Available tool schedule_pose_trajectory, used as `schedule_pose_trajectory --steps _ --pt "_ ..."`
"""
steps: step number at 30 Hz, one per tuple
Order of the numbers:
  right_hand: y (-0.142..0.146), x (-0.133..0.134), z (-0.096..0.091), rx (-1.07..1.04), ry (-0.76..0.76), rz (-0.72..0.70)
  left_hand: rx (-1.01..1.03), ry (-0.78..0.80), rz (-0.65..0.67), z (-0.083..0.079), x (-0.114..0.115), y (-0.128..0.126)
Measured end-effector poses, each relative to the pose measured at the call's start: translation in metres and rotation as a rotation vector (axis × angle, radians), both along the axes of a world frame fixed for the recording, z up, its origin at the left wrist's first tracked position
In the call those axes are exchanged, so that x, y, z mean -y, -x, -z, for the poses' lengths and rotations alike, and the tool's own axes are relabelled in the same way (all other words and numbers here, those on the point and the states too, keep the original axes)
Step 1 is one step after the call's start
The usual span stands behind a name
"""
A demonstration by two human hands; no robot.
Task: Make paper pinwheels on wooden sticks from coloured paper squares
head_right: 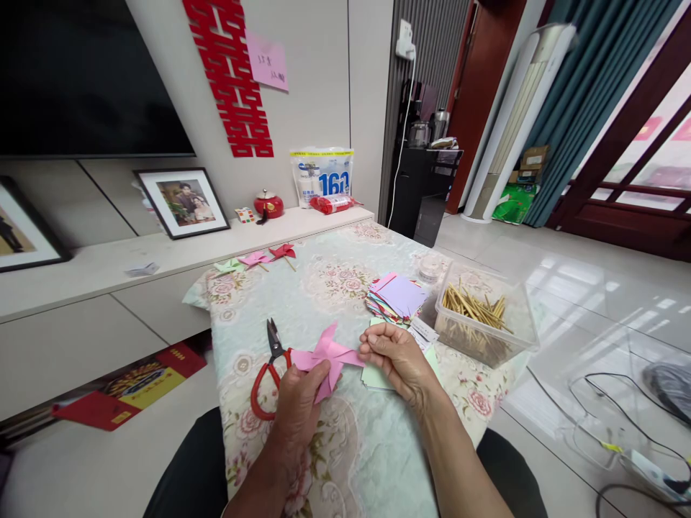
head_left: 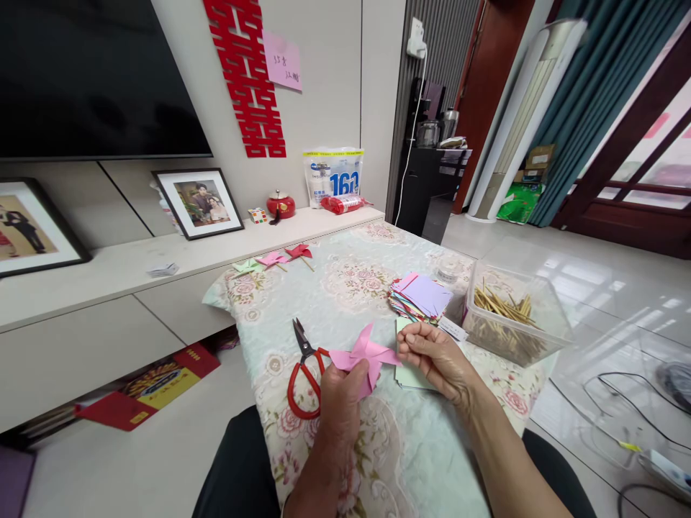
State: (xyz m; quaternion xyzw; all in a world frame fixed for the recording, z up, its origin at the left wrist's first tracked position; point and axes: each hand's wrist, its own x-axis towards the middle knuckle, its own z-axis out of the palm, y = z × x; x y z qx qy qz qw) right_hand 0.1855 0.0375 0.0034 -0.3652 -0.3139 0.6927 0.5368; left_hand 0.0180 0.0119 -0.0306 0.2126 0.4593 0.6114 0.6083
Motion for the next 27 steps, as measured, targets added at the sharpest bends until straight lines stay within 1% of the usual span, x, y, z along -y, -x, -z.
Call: schedule_pose_trajectory --steps 4,8,10,13,16,19,23,25,27 --pt "-0.001 0.002 -0.004 0.004 -0.015 0.018 0.023 -0.009 -0.008 -0.001 -0.001 -0.001" --pt "0.001 0.009 -0.013 0.044 -0.121 0.016 0.013 -0.021 -0.014 0.001 -0.002 -0.001" --pt "0.003 0.014 -0.018 0.167 -0.215 -0.023 -0.011 -0.035 -0.007 0.002 -0.001 -0.001" --pt "0.008 0.023 -0.023 0.442 -0.344 -0.091 -0.050 -0.080 0.003 0.004 0.000 0.001" --pt "0.017 0.029 -0.025 0.679 -0.465 -0.103 -0.074 -0.121 0.016 0.006 0.000 0.002" --pt "0.025 0.031 -0.024 0.872 -0.640 -0.081 -0.073 -0.137 0.029 0.008 0.000 0.002" --pt "0.030 0.029 -0.018 1.047 -0.848 -0.019 -0.083 -0.159 0.048 0.011 0.000 0.002" --pt "0.031 0.028 -0.014 1.132 -0.907 0.049 -0.070 -0.182 0.064 0.014 0.000 0.001" --pt "0.032 0.027 -0.011 1.197 -0.928 0.102 -0.058 -0.210 0.081 0.016 0.000 0.001"
